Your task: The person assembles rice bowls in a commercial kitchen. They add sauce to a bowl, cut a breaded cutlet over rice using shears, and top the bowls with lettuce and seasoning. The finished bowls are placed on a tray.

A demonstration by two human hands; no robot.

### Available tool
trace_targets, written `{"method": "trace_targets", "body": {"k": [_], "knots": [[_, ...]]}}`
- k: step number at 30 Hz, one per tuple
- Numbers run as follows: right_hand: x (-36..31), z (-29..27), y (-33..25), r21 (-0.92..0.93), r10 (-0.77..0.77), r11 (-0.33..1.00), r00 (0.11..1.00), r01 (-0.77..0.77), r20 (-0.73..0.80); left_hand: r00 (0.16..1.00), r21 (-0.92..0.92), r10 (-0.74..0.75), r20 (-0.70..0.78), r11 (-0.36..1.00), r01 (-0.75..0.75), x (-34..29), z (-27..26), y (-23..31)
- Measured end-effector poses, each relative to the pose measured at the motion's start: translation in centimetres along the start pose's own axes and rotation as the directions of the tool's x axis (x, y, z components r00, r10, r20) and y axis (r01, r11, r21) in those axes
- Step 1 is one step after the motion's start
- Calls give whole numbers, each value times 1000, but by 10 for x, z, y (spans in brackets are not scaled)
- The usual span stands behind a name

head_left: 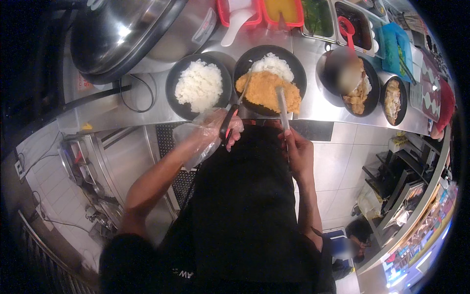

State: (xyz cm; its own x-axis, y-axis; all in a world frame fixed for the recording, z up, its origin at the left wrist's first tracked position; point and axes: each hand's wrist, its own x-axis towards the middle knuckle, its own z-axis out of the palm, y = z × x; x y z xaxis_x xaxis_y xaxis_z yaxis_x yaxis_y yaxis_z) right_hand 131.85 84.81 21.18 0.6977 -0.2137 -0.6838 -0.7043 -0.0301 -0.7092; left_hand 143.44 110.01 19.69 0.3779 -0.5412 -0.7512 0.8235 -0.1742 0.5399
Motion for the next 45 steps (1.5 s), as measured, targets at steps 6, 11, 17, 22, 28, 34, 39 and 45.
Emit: {"method": "trace_targets", "body": {"k": [6,11,17,22,28,34,39,45], "knots": [[8,2,13,-23,-86,996,996,85,-36,999,32,-35,-1,999,35,-7,5,20],[11,1,4,-15,-22,1000,1000,22,1,996,-3,-89,-7,996,89,-4,2,21],[7,1,-3,87,53,995,998,-56,37,973,-125,-222,56,966,228,-54,15,20],[6,-2,-7,135,71,988,994,-82,79,970,-45,-233,-76,972,230,-62,23,11],[5,-1,-13,141,88,985,993,-99,81,956,21,-288,-59,957,289,-67,19,6],[1,7,-25,166,88,982,995,-93,34,978,15,-196,-67,980,198,-50,28,1],[-1,3,-28,69,96,993,994,-100,48,989,21,-131,-67,991,133,-15,31,8],[1,2,-27,10,69,998,997,-70,40,995,116,-96,-7,989,96,-11,22,4]]}}
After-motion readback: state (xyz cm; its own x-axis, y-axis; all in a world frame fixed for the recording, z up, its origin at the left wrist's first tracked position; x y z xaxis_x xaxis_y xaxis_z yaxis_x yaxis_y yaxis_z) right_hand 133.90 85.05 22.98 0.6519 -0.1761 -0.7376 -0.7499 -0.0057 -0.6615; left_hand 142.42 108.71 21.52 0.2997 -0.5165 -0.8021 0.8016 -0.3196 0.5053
